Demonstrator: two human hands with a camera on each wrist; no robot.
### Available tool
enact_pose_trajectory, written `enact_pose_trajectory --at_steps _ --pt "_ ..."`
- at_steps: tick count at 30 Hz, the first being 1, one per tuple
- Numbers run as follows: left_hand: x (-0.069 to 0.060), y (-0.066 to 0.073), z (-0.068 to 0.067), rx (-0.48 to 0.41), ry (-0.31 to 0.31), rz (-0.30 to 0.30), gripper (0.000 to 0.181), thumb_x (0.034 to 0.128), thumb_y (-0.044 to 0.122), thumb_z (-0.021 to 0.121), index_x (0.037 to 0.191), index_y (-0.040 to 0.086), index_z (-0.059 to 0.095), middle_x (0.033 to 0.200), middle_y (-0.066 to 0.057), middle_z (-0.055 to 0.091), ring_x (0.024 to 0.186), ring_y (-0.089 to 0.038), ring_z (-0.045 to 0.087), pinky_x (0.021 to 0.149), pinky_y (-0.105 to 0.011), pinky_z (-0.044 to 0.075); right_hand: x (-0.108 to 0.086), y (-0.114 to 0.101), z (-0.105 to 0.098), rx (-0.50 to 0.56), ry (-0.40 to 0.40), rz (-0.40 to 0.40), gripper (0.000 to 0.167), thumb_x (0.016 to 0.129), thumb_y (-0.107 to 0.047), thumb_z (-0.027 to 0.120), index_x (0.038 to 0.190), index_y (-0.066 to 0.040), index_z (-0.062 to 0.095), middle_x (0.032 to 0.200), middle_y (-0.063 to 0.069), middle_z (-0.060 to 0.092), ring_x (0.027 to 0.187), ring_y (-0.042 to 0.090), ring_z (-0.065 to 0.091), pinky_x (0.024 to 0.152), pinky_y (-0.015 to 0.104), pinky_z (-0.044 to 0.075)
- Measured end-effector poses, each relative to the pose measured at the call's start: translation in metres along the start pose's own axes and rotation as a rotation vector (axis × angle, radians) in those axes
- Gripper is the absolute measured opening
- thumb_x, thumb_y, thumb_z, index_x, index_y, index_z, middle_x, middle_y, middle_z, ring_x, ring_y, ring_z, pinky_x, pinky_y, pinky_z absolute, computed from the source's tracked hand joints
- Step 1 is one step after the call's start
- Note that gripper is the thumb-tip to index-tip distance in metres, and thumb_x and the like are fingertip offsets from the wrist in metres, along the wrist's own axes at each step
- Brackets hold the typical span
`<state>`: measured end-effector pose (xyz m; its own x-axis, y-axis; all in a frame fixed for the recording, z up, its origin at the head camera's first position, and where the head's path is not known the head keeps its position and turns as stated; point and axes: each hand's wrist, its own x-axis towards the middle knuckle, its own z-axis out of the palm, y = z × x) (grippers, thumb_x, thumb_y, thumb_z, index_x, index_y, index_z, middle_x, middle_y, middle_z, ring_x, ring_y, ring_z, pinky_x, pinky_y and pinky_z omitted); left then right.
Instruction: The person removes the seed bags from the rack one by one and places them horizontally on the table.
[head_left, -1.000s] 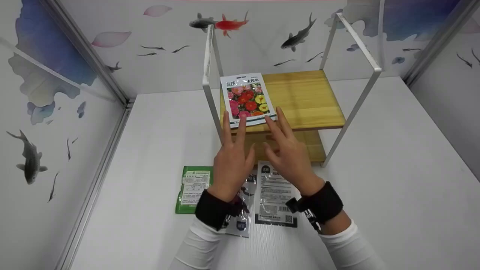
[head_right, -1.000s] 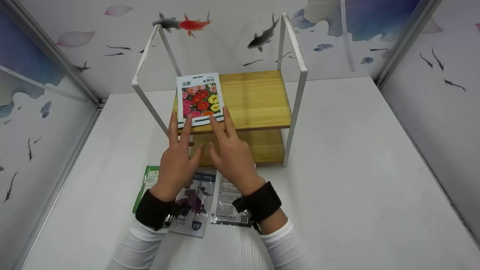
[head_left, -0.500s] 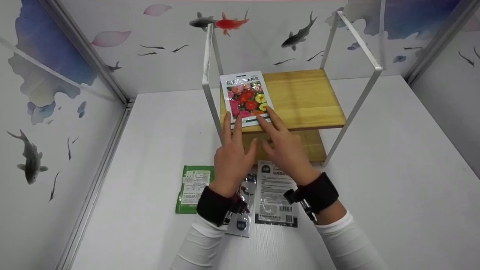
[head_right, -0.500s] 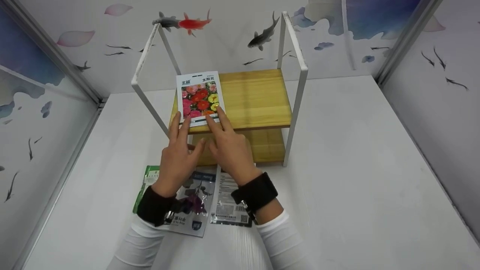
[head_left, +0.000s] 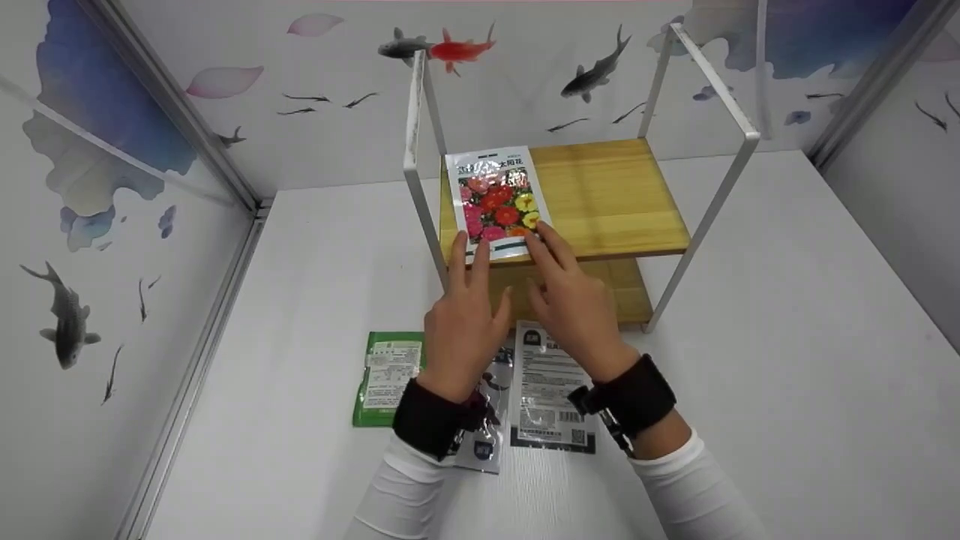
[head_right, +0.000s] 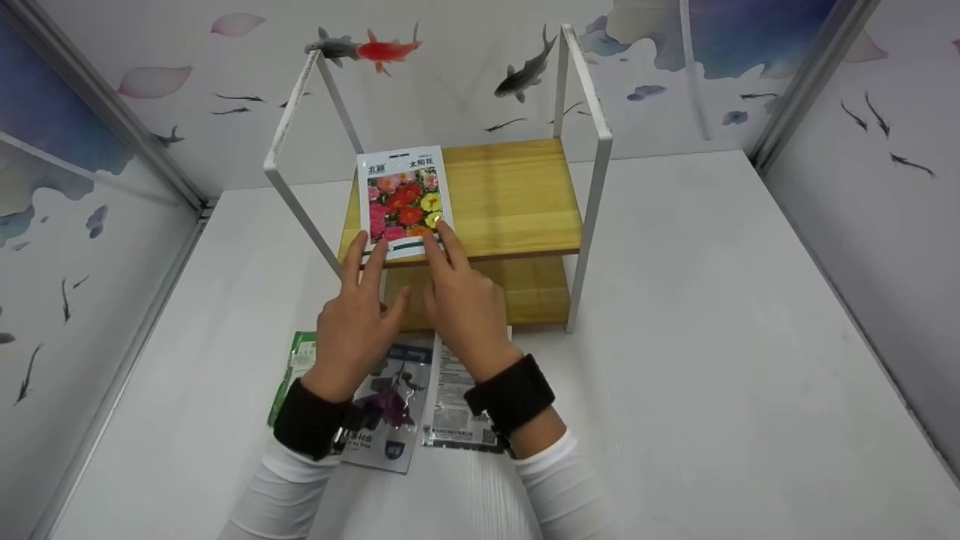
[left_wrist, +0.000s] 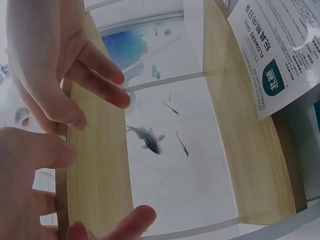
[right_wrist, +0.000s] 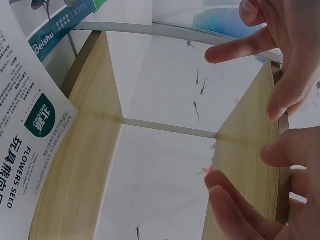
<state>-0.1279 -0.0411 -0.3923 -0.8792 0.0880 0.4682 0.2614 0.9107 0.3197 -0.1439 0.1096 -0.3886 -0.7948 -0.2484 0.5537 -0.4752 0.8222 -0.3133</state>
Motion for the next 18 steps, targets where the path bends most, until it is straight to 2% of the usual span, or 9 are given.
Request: enact_pose_trajectory --at_steps 7,13,18 --pt "0.0 0.001 -0.004 0.026 0.041 0.024 0.062 0.0862 0.036 0.054 0.139 0.012 0.032 0.142 -0.01 0.025 0.04 -0.007 0.033 0.035 -0.019 0.028 -0.004 -0.003 0.002 -0.005 0.06 0.011 0.054 0.083 -0.014 0.059 0.134 -0.013 0.042 0.138 0.002 0.036 0.045 0.008 0.036 0.037 0.023 0.032" --pt "0.002 0.0 -0.008 0.041 0.134 0.062 0.044 0.0885 0.025 0.052 0.129 0.011 0.048 0.13 -0.011 0.041 0.042 -0.007 0.036 0.037 -0.018 0.031 -0.006 -0.004 0.001 0.041 0.13 0.006 0.042 0.086 -0.013 0.056 0.127 -0.011 0.05 0.131 0.005 0.044 0.049 0.012 0.041 0.04 0.025 0.035" --pt "0.002 -0.001 -0.011 0.031 0.21 0.091 0.031 0.0878 0.018 0.055 0.119 0.017 0.059 0.117 -0.006 0.052 0.042 -0.007 0.037 0.037 -0.018 0.03 -0.005 -0.004 -0.003 0.041 0.205 0.034 0.025 0.088 -0.017 0.056 0.112 -0.012 0.063 0.117 0.004 0.054 0.068 0.017 0.059 0.047 0.027 0.043"
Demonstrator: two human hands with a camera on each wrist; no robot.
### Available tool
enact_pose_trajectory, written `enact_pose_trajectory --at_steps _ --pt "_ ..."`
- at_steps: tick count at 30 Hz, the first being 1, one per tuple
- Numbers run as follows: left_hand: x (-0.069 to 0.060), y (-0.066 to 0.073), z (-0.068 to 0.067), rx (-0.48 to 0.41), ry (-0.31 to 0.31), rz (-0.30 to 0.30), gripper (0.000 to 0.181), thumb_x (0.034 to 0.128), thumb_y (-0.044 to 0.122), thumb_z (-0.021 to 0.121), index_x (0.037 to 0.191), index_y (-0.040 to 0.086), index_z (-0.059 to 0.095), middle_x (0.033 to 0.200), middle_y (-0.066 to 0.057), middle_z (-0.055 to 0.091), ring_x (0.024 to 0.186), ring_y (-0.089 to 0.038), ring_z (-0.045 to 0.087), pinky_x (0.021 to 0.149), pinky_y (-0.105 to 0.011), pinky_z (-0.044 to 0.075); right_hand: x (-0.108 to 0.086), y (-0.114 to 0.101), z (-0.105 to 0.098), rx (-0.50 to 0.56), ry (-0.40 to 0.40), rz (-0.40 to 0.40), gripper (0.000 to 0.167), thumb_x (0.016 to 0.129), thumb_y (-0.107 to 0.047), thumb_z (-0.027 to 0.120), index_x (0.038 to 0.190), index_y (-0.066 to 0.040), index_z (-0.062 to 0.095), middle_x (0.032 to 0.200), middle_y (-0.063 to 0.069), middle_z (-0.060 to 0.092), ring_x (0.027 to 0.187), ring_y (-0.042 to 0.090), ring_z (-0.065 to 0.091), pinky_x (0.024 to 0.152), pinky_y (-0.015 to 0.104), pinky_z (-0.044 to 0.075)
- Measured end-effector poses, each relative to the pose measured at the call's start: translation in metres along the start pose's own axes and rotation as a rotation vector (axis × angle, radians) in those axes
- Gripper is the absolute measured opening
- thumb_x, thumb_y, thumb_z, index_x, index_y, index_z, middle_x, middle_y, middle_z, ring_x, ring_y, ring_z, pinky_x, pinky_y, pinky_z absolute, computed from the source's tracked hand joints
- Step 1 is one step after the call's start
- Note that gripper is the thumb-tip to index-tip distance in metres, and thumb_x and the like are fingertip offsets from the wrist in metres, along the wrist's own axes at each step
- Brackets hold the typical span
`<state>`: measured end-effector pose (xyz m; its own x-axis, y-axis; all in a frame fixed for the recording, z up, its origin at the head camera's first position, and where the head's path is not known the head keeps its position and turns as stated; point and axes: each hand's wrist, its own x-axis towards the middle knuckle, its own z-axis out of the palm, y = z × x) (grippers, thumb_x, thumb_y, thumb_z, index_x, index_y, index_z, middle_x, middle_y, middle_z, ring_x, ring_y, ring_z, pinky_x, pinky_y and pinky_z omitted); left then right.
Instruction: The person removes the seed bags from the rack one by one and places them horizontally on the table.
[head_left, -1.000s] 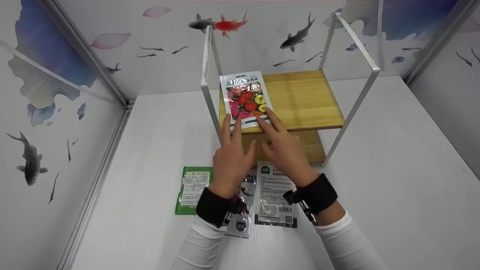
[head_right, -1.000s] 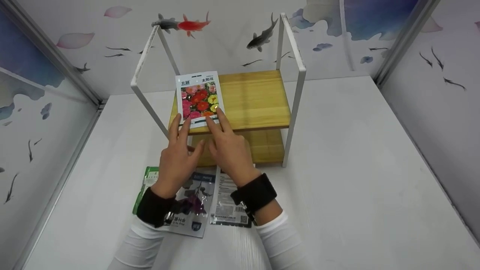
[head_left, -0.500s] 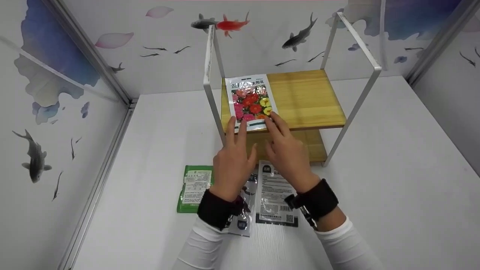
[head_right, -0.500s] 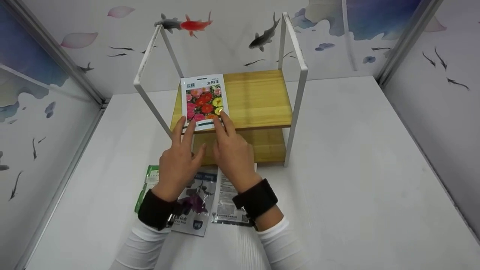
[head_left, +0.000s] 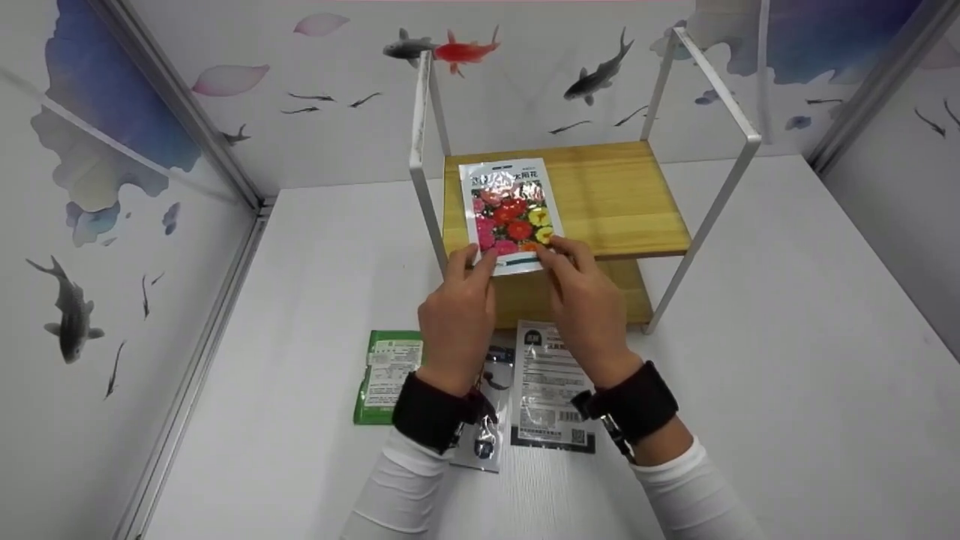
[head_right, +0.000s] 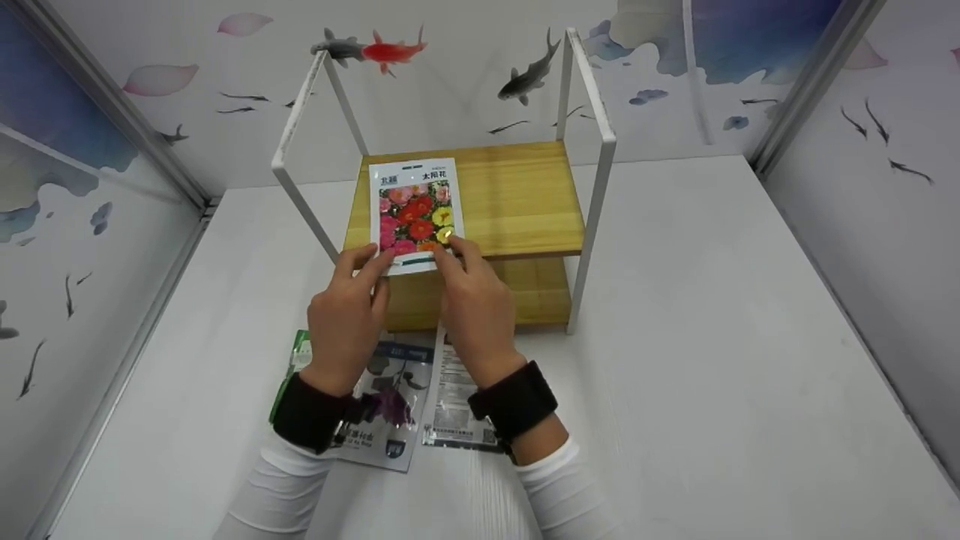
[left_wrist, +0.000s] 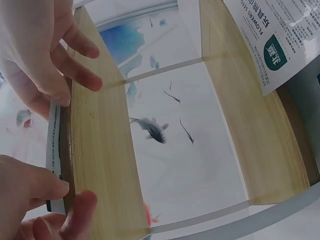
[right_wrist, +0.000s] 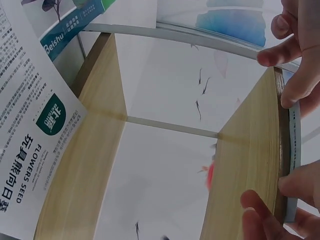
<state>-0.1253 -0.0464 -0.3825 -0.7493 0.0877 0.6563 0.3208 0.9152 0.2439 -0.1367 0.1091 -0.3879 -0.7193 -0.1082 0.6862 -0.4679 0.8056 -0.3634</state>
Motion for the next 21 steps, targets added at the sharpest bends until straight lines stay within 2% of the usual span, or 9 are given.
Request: enact_pose_trajectory --at_steps 2,5,8,12,15,18,21 --pt "-0.001 0.0 -0.001 -0.014 0.025 0.004 0.029 0.0863 0.017 0.058 0.115 0.018 0.062 0.113 -0.004 0.055 0.041 -0.006 0.037 0.037 -0.018 0.029 0.001 0.001 -0.001 -0.008 0.026 0.003 0.021 0.089 -0.018 0.056 0.105 -0.011 0.066 0.11 0.004 0.057 0.076 0.018 0.061 0.051 0.027 0.046" --pt "-0.002 0.0 -0.002 -0.038 0.054 0.001 0.027 0.0845 0.017 0.061 0.112 0.018 0.064 0.111 -0.002 0.057 0.042 -0.006 0.039 0.038 -0.017 0.03 0.001 0.002 -0.003 0.013 0.055 0.002 0.018 0.088 -0.019 0.056 0.098 -0.01 0.068 0.103 0.004 0.059 0.076 0.018 0.061 0.056 0.028 0.049" --pt "-0.004 -0.001 -0.002 -0.057 0.075 0.004 0.026 0.0845 0.018 0.061 0.11 0.017 0.066 0.11 -0.001 0.058 0.045 -0.007 0.045 0.039 -0.017 0.032 0.0 0.003 -0.004 0.036 0.083 -0.005 0.016 0.087 -0.018 0.058 0.094 -0.009 0.069 0.099 0.004 0.059 0.07 0.016 0.06 0.054 0.028 0.047" --pt "-0.008 -0.004 -0.001 -0.085 0.117 0.012 0.025 0.0843 0.018 0.061 0.109 0.016 0.066 0.113 0.0 0.058 0.059 -0.01 0.058 0.041 -0.018 0.037 -0.002 0.004 -0.005 0.047 0.127 -0.03 0.011 0.085 -0.016 0.061 0.088 -0.009 0.068 0.096 0.003 0.059 0.064 0.015 0.057 0.046 0.026 0.04" --pt "-0.011 -0.006 -0.001 -0.104 0.14 0.015 0.025 0.0844 0.017 0.061 0.109 0.016 0.066 0.117 0.001 0.058 0.071 -0.011 0.062 0.04 -0.019 0.036 -0.004 0.005 -0.007 0.065 0.142 -0.047 0.009 0.084 -0.015 0.062 0.085 -0.009 0.068 0.096 0.003 0.059 0.066 0.014 0.058 0.047 0.025 0.039" --pt "-0.014 -0.006 -0.002 -0.115 0.14 0.024 0.024 0.0849 0.018 0.061 0.108 0.017 0.066 0.12 0.001 0.056 0.062 -0.009 0.06 0.038 -0.018 0.032 -0.008 0.007 -0.009 0.102 0.147 -0.053 0.009 0.083 -0.015 0.064 0.085 -0.008 0.069 0.096 0.004 0.059 0.072 0.014 0.059 0.054 0.025 0.045" --pt "-0.019 -0.005 -0.004 -0.115 0.141 0.04 0.024 0.0847 0.019 0.062 0.108 0.016 0.067 0.123 -0.001 0.054 0.048 -0.007 0.052 0.036 -0.017 0.029 -0.013 0.008 -0.011 0.134 0.148 -0.06 0.009 0.081 -0.014 0.065 0.086 -0.007 0.07 0.098 0.004 0.06 0.081 0.013 0.06 0.062 0.025 0.049"
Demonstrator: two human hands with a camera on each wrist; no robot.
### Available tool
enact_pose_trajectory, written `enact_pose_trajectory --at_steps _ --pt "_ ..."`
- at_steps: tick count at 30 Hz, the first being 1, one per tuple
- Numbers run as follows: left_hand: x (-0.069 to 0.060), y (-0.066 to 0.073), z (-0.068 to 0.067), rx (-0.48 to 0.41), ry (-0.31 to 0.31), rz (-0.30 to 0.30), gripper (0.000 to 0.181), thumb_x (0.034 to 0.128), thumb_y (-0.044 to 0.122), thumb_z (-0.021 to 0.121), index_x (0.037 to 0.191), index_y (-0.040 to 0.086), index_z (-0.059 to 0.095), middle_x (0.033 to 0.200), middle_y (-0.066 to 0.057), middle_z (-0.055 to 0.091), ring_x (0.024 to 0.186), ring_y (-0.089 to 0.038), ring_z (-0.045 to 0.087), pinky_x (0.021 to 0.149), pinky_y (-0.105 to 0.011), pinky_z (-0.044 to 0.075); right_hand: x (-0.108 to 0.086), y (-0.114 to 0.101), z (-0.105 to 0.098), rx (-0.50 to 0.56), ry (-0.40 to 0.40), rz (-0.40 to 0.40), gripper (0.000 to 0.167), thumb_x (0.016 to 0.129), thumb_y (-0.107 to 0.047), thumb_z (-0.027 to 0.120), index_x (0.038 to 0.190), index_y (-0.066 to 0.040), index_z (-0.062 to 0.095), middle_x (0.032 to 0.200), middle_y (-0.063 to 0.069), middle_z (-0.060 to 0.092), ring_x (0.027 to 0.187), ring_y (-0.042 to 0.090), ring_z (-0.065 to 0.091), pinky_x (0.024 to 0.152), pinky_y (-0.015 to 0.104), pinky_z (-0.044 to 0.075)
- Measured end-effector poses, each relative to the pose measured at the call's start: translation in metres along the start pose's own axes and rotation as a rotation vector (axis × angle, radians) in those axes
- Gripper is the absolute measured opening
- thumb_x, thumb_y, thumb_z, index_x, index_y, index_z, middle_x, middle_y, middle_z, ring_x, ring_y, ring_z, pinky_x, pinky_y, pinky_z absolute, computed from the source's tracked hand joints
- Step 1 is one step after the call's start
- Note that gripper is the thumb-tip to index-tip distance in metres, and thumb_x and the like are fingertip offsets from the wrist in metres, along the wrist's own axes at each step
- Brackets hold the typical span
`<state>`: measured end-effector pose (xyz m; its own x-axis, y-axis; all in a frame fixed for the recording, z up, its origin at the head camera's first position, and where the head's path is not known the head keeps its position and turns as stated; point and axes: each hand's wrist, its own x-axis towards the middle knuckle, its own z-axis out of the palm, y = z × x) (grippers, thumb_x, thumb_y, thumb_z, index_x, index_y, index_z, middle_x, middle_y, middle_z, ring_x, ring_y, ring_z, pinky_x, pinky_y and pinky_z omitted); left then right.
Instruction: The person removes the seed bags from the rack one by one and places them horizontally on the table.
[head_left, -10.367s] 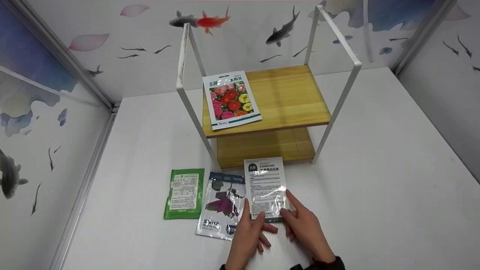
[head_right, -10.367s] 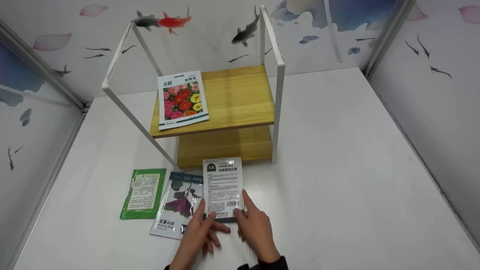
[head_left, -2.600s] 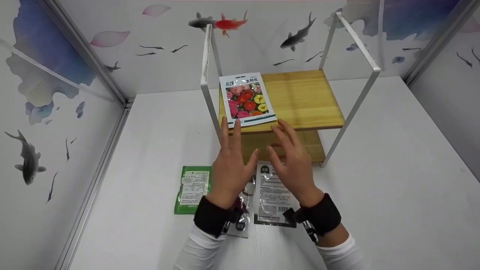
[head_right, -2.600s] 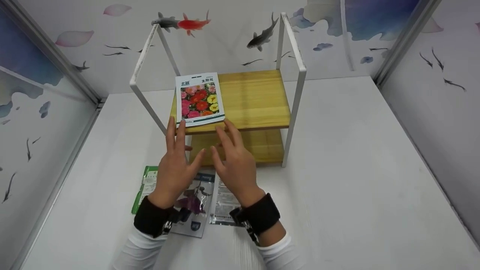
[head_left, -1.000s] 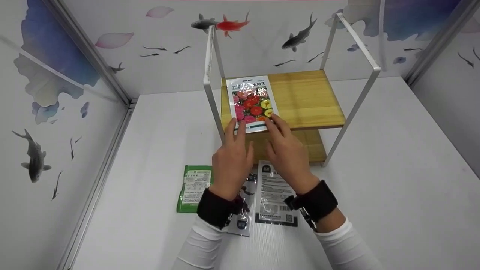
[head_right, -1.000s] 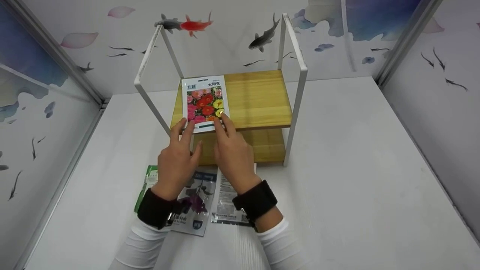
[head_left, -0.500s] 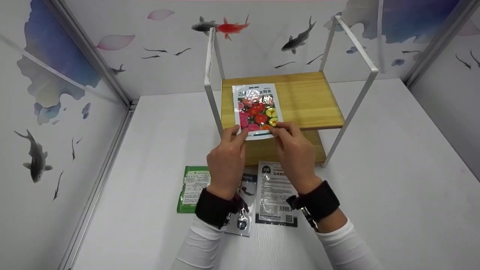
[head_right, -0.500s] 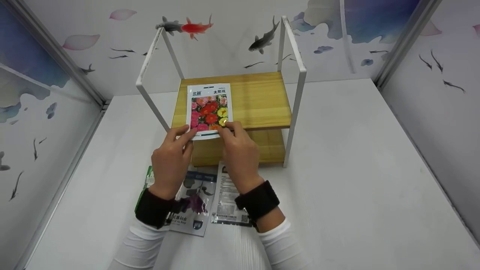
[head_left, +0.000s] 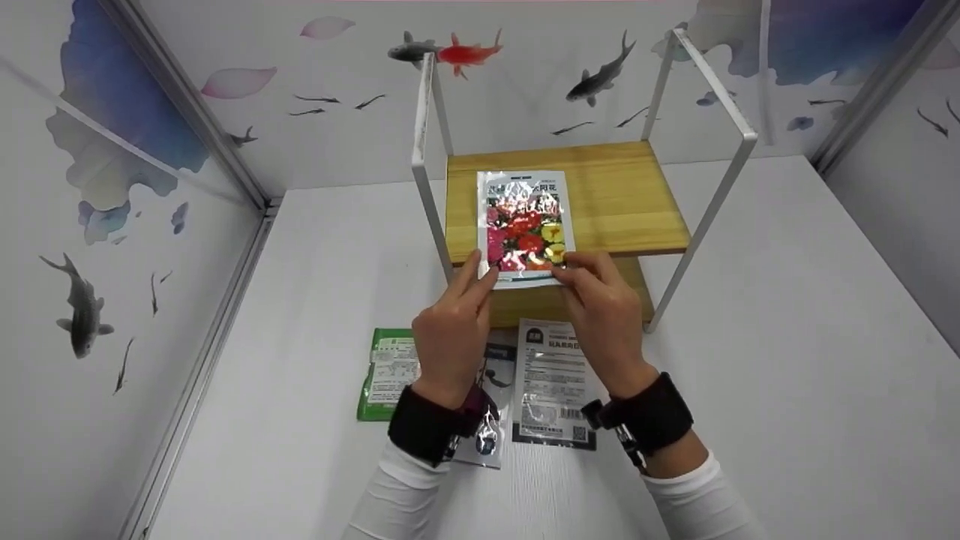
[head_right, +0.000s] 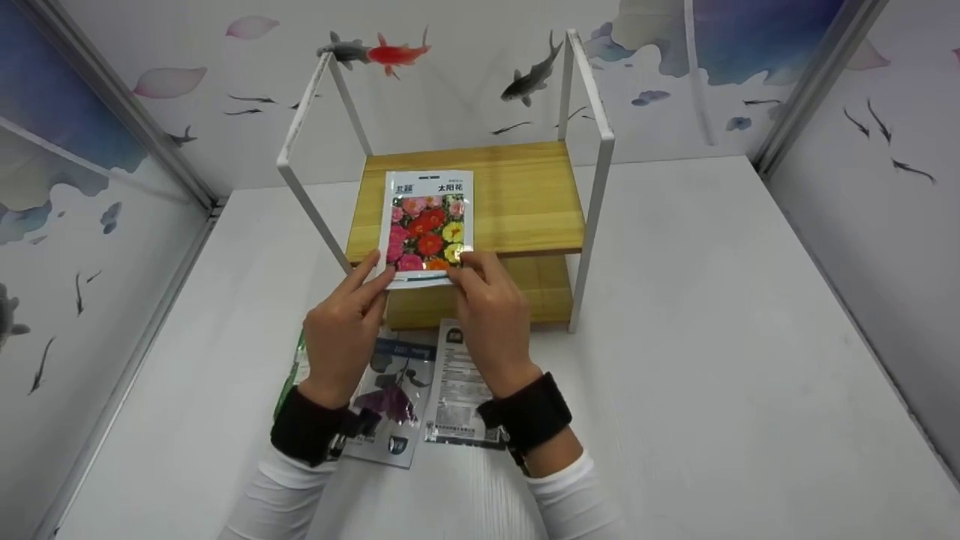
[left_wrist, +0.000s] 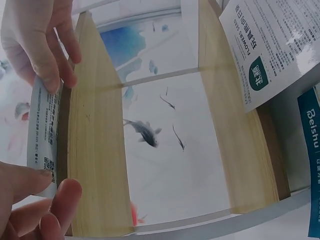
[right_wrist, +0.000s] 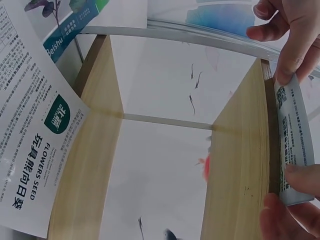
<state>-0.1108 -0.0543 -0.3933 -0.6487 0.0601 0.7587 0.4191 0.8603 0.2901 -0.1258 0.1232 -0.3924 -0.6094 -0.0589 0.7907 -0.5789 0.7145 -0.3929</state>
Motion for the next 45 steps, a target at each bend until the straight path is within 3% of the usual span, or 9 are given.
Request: enact_pose_trajectory --at_steps 8,14,17,21,25,30,33,36,45 --pt "-0.011 0.008 -0.001 -0.038 0.004 -0.002 0.025 0.0853 0.016 0.06 0.11 0.017 0.065 0.123 -0.004 0.054 0.037 -0.003 0.037 0.036 -0.013 0.026 -0.013 0.002 -0.008 0.071 0.031 -0.004 0.011 0.08 -0.008 0.065 0.088 -0.003 0.07 0.103 0.005 0.061 0.095 0.012 0.058 0.073 0.022 0.048" --pt "-0.021 0.017 -0.002 -0.17 0.035 -0.06 0.026 0.0848 0.012 0.06 0.11 0.017 0.064 0.122 -0.004 0.054 0.037 -0.002 0.025 0.036 -0.012 0.024 -0.022 0.001 -0.018 0.129 0.044 0.001 0.013 0.079 -0.004 0.065 0.091 -0.004 0.07 0.105 0.004 0.062 0.095 0.011 0.058 0.07 0.019 0.045" --pt "-0.027 0.021 -0.003 -0.235 0.05 -0.106 0.026 0.0845 0.013 0.061 0.11 0.018 0.065 0.122 -0.003 0.054 0.045 -0.003 0.046 0.036 -0.011 0.025 -0.026 -0.001 -0.022 0.141 0.035 0.011 0.016 0.077 -0.003 0.066 0.093 -0.004 0.07 0.108 0.002 0.061 0.097 0.011 0.057 0.068 0.019 0.044" --pt "-0.035 0.025 -0.003 -0.298 0.067 -0.154 0.027 0.0832 0.011 0.062 0.109 0.019 0.065 0.122 -0.003 0.054 0.044 -0.001 0.045 0.036 -0.01 0.025 -0.031 -0.004 -0.025 0.145 0.017 0.027 0.018 0.076 -0.001 0.067 0.094 -0.004 0.069 0.11 0.002 0.06 0.1 0.01 0.056 0.074 0.019 0.044" --pt "-0.04 0.029 -0.004 -0.306 0.077 -0.162 0.027 0.0819 0.01 0.063 0.108 0.018 0.066 0.121 -0.003 0.055 0.037 0.001 0.022 0.035 -0.009 0.024 -0.036 -0.006 -0.028 0.155 0.015 0.033 0.02 0.075 0.001 0.067 0.094 -0.003 0.069 0.111 0.002 0.06 0.101 0.011 0.055 0.081 0.021 0.044" --pt "-0.046 0.033 -0.007 -0.311 0.095 -0.154 0.028 0.0797 0.009 0.066 0.107 0.017 0.066 0.121 -0.005 0.055 0.041 0.001 0.036 0.037 -0.009 0.027 -0.041 -0.009 -0.033 0.166 0.015 0.035 0.024 0.073 0.006 0.067 0.095 -0.003 0.068 0.112 0.003 0.059 0.103 0.012 0.054 0.084 0.022 0.043" --pt "-0.051 0.036 -0.006 -0.346 0.092 -0.145 0.029 0.0797 0.008 0.066 0.108 0.016 0.066 0.121 -0.006 0.055 0.069 -0.005 0.06 0.055 -0.009 0.042 -0.045 -0.01 -0.036 0.171 0.021 0.048 0.026 0.071 0.009 0.066 0.095 -0.003 0.068 0.111 0.004 0.059 0.103 0.012 0.055 0.084 0.021 0.043" --pt "-0.056 0.038 -0.005 -0.379 0.084 -0.138 0.03 0.0801 0.008 0.066 0.109 0.016 0.065 0.123 -0.006 0.054 0.103 -0.012 0.055 0.076 -0.017 0.046 -0.049 -0.011 -0.04 0.18 0.029 0.057 0.029 0.071 0.012 0.065 0.095 -0.003 0.068 0.11 0.004 0.06 0.102 0.013 0.055 0.082 0.019 0.043" --pt "-0.066 0.046 0.001 -0.38 0.056 -0.136 0.03 0.0795 0.007 0.064 0.107 0.018 0.066 0.128 -0.002 0.05 0.079 -0.008 0.049 0.059 -0.015 0.039 -0.061 -0.01 -0.053 0.162 0.022 0.105 0.031 0.069 0.012 0.067 0.095 -0.004 0.068 0.11 0.003 0.06 0.101 0.016 0.056 0.083 0.019 0.043"
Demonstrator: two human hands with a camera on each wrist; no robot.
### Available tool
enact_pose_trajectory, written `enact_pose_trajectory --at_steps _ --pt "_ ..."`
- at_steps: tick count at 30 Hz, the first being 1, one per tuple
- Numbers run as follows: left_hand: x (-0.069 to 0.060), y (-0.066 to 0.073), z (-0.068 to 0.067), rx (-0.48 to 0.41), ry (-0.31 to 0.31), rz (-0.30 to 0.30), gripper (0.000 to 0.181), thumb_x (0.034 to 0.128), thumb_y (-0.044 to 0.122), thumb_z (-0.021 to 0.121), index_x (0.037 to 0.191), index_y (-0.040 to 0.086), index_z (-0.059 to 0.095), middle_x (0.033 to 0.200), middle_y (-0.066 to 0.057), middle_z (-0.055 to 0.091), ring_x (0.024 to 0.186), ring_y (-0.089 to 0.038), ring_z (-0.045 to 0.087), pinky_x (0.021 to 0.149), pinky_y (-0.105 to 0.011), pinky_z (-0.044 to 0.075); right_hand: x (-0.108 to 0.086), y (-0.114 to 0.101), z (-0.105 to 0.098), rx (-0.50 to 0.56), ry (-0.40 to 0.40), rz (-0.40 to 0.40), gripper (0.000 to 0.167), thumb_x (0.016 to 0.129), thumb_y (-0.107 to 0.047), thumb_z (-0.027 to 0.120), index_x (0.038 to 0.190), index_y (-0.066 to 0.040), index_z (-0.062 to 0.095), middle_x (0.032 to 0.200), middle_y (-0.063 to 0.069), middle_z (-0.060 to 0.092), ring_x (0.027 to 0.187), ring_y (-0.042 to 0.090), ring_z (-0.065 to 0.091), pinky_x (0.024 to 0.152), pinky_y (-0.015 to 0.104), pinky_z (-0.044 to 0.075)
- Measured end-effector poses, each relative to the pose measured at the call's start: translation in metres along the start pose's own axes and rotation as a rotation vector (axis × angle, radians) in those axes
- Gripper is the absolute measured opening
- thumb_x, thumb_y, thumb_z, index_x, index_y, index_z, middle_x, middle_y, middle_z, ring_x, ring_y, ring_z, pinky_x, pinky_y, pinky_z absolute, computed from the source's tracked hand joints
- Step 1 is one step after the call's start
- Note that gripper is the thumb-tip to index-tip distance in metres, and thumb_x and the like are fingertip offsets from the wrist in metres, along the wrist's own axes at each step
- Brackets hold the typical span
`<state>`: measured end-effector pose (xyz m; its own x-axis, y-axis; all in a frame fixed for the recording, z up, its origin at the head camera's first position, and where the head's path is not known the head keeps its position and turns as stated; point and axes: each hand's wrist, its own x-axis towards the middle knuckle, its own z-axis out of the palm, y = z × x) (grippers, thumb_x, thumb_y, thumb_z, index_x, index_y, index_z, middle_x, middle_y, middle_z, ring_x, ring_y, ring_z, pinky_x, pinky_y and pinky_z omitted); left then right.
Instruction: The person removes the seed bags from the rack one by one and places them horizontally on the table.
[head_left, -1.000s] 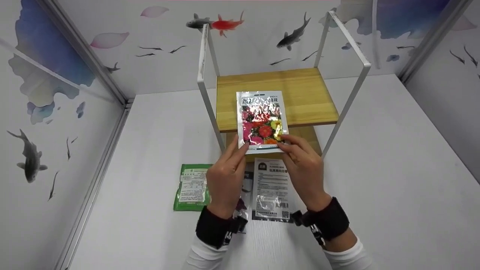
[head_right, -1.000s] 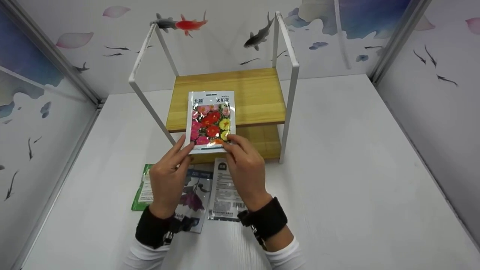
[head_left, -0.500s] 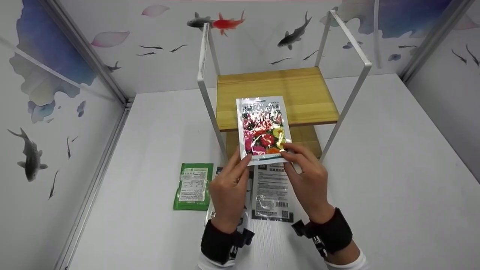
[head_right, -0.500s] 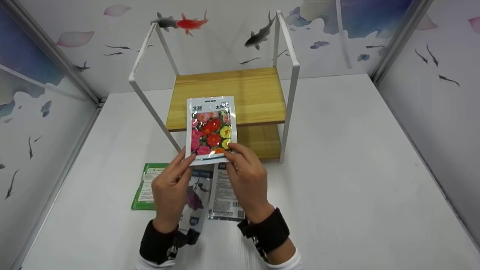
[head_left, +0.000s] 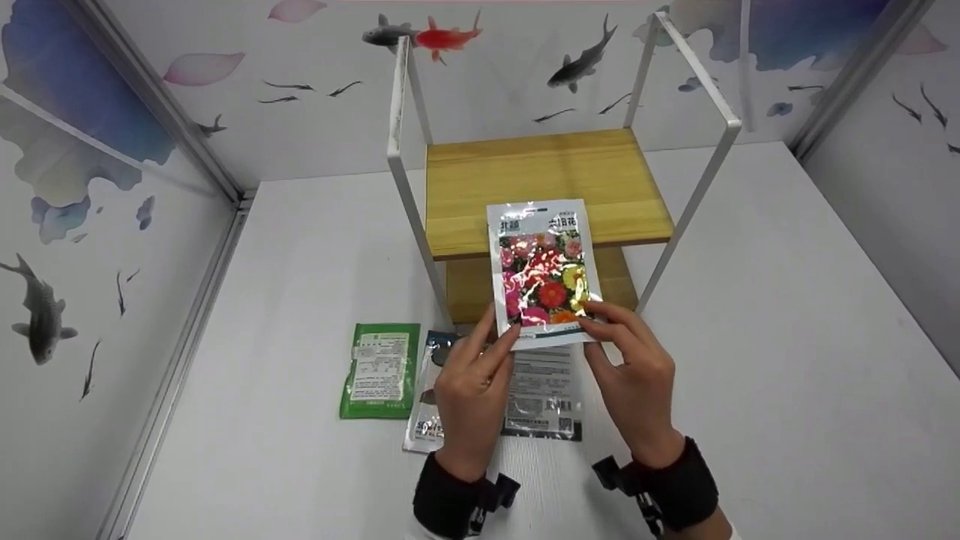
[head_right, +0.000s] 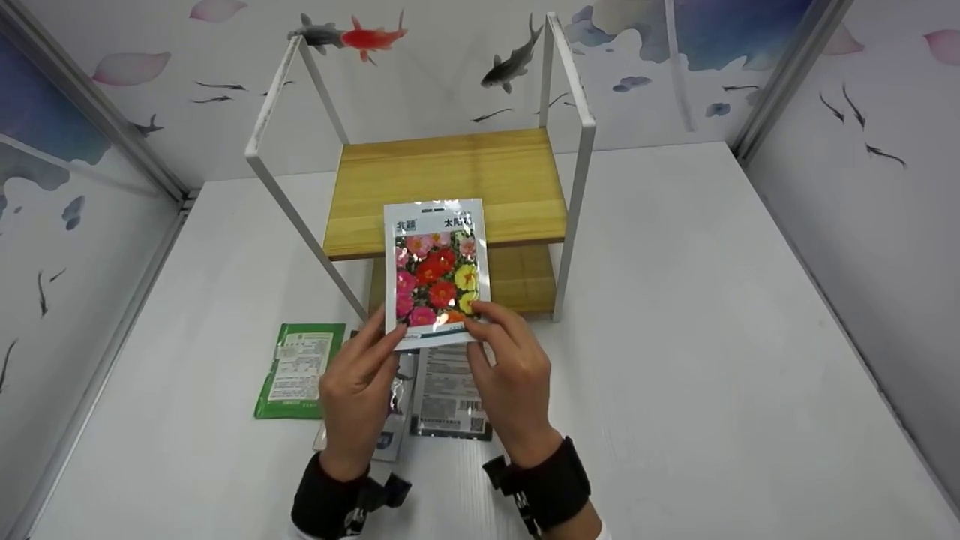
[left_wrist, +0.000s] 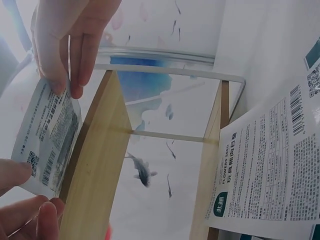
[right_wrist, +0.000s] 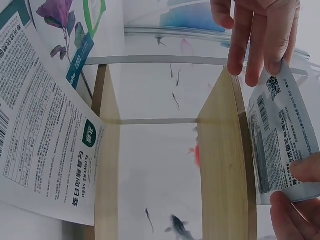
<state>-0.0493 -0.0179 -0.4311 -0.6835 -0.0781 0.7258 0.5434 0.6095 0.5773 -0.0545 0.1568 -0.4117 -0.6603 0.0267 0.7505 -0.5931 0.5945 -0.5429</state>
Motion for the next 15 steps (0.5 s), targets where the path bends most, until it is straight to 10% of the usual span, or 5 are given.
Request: enact_pose_trajectory --at_steps 15 --pt "-0.019 0.006 0.007 -0.075 -0.095 -0.036 0.034 0.0778 0.007 0.067 0.11 0.019 0.065 0.132 0.0 0.046 0.08 -0.005 0.045 0.061 -0.016 0.04 -0.02 0.005 -0.015 -0.011 0.018 0.032 0.035 0.065 0.017 0.067 0.094 -0.002 0.068 0.109 0.005 0.06 0.101 0.02 0.056 0.087 0.022 0.042"
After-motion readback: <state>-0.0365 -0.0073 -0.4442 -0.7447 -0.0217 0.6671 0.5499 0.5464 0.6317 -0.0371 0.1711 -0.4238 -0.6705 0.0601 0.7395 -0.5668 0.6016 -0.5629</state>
